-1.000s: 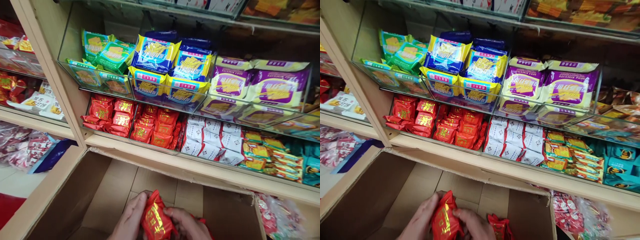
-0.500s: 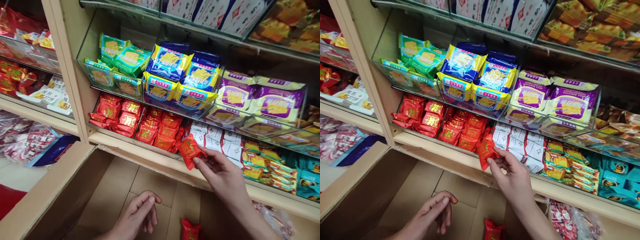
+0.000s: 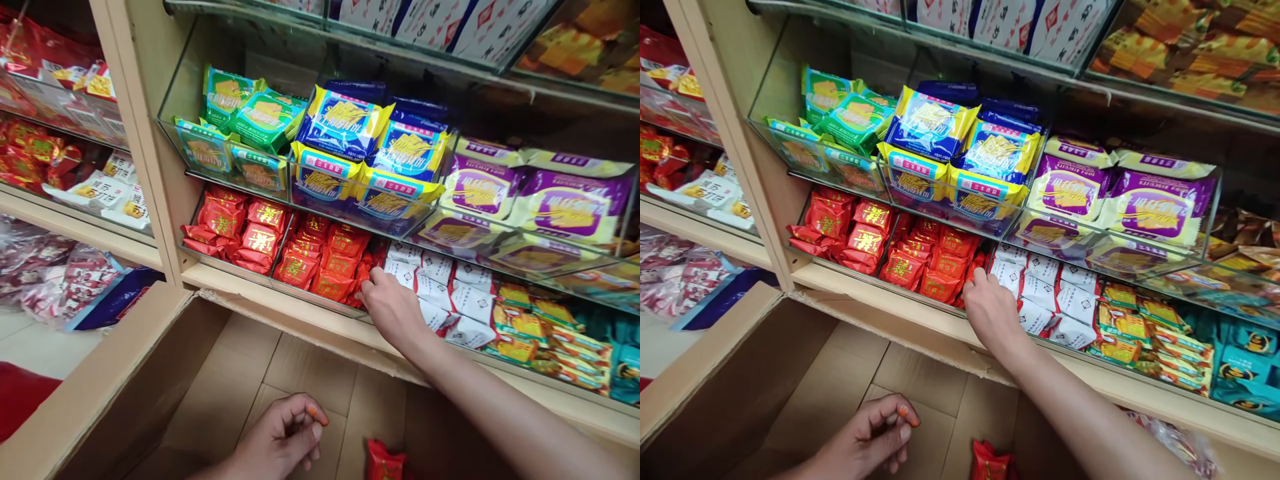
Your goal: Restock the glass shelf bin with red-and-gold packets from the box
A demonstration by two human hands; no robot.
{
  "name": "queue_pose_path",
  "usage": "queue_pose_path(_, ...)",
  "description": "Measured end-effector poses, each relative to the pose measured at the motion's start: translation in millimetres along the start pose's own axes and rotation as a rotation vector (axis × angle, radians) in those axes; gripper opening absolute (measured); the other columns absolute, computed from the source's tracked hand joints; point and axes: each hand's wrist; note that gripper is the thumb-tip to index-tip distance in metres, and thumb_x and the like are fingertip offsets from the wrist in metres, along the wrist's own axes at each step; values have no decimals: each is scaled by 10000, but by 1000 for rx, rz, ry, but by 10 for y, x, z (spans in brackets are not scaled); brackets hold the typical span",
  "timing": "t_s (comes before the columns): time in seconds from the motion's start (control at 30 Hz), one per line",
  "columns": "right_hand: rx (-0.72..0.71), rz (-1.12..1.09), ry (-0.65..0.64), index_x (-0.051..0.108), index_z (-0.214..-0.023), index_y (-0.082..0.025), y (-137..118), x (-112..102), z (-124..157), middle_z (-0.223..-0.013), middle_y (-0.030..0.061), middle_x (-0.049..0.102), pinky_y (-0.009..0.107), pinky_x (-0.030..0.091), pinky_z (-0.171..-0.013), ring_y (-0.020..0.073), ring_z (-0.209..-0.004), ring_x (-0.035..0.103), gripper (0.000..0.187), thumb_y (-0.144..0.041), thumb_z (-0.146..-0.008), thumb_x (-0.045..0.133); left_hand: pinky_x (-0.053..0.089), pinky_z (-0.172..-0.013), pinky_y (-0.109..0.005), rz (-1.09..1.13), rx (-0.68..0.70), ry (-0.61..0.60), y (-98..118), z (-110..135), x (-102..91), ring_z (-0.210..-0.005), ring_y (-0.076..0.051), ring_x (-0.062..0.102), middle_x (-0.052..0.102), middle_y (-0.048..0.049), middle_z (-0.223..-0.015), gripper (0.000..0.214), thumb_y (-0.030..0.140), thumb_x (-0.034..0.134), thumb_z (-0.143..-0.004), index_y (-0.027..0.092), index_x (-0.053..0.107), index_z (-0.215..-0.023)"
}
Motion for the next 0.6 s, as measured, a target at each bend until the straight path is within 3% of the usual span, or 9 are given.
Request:
queue_pose_path(0.27, -31, -45, -3, 478, -805, -167, -2, 76, 80, -830, 54, 457, 223, 332, -457, 175, -751, 469, 149, -300, -819, 411, 358, -527, -240, -98, -57, -35, -93, -5, -26, -500, -86, 420, 460, 39, -554, 321, 457, 548, -641, 160, 465, -728)
queue_pose_path(0.6, 93, -73, 15, 548, -726, -146, -27, 101, -149, -685, 60, 503, 252, 335, -450, 192, -641, 516, 264, -257, -842, 339, 337, -536, -244, -170, -87, -78, -193, -56, -45, -517, -92, 403, 463, 30, -568, 224, 346, 530, -657, 153, 445, -736)
Point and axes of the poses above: each hand's wrist, its own z-axis away from the middle knuckle, its own x-axis out of the palm, y = z × x
